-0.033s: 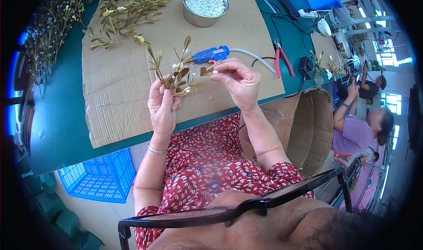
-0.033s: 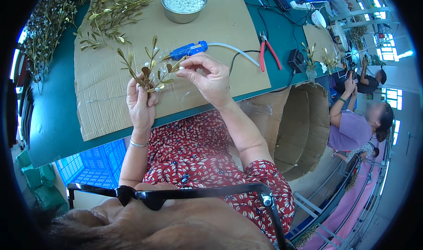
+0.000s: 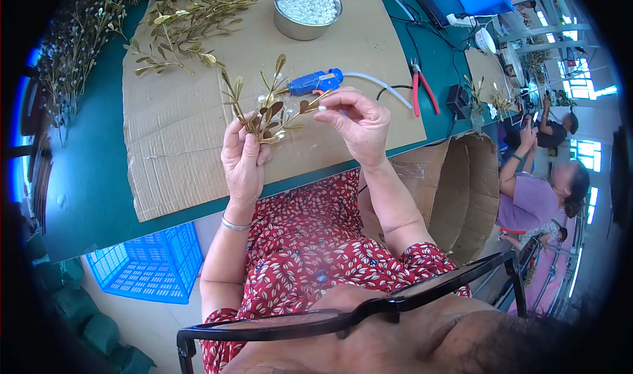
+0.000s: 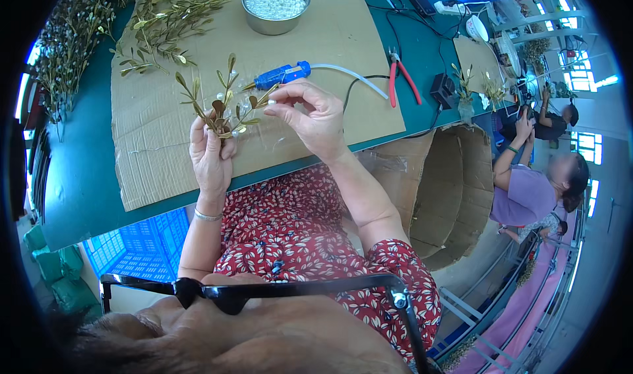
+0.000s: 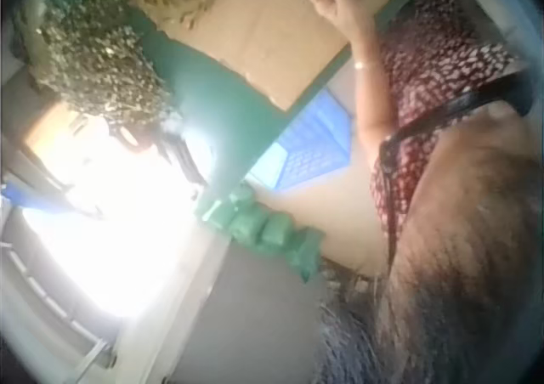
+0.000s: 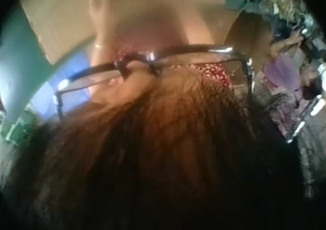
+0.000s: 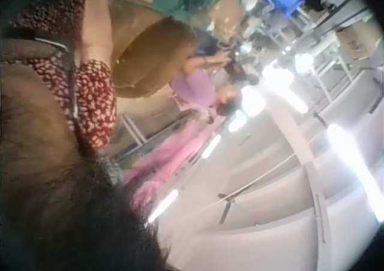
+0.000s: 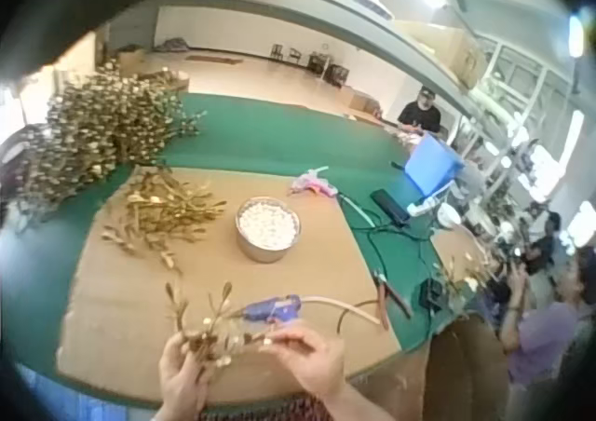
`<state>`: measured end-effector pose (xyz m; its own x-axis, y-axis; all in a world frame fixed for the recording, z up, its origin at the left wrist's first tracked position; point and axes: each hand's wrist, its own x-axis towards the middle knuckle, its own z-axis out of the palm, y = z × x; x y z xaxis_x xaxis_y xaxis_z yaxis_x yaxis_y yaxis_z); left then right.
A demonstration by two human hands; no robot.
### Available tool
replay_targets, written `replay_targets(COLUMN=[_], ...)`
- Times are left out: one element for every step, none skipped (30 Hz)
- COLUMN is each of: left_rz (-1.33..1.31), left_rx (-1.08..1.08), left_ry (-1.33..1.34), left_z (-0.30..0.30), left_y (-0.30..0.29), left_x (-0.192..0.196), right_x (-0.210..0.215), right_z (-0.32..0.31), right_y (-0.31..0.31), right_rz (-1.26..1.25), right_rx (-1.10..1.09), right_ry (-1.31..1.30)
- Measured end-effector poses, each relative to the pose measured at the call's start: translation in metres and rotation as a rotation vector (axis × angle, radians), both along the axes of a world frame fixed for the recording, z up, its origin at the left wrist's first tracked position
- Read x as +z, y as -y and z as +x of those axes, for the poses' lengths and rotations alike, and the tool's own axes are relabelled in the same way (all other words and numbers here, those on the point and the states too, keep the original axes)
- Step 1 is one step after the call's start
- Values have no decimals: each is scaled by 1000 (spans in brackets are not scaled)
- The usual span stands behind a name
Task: The person trims artificial plant stems using pliers, applies hot glue using a glue gun, and attaches faux pearls onto the stems by hand.
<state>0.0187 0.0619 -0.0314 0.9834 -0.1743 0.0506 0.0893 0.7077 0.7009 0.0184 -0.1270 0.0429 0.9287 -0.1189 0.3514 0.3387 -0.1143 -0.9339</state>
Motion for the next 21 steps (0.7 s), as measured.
replay_targets(left_rz=[0,23,47,47,52,56,56,63,70,70,73,77,79,76,74,69,64,59,61,77,92], left_rx=[0,6,12,13,15,17,19,4,-10,-10,-14,-19,-17,-14,-11,-11,-14,-18,-14,-6,3], left_ry=[-1,3,6,5,6,7,6,21,36,36,49,62,63,63,63,63,64,63,63,61,58], left_z=[0,0,0,0,0,0,0,0,0,0,0,0,-1,-1,-2,-2,-2,-2,-3,-4,-4], left_y=[0,1,1,1,0,0,-1,-2,-4,-4,-4,-4,-4,-4,-3,-3,-3,-3,-2,-1,0], left_x=[1,2,2,3,3,3,2,0,-2,-2,-2,-2,-2,-1,-1,0,0,0,1,2,3], right_x=[-1,-1,-2,-1,-1,0,1,2,2,2,1,1,1,1,1,1,1,0,-1,-2,-4], right_z=[0,0,0,0,1,1,1,2,2,2,2,2,1,-1,-2,-3,-3,-4,-4,-4,-4], right_y=[0,0,1,1,1,1,2,2,2,2,2,2,1,0,-1,-2,-3,-3,-3,-2,-1], right_rz=[0,2,3,4,-13,-29,-29,-27,-25,-26,-15,-3,-2,42,87,83,114,145,147,136,125], right_rx=[0,6,12,12,11,10,11,24,37,37,28,19,22,-5,-31,-32,-39,-46,-42,-42,-42], right_ry=[-1,8,16,15,21,26,26,30,34,34,24,14,15,-40,-96,-95,-111,-127,-127,-112,-99])
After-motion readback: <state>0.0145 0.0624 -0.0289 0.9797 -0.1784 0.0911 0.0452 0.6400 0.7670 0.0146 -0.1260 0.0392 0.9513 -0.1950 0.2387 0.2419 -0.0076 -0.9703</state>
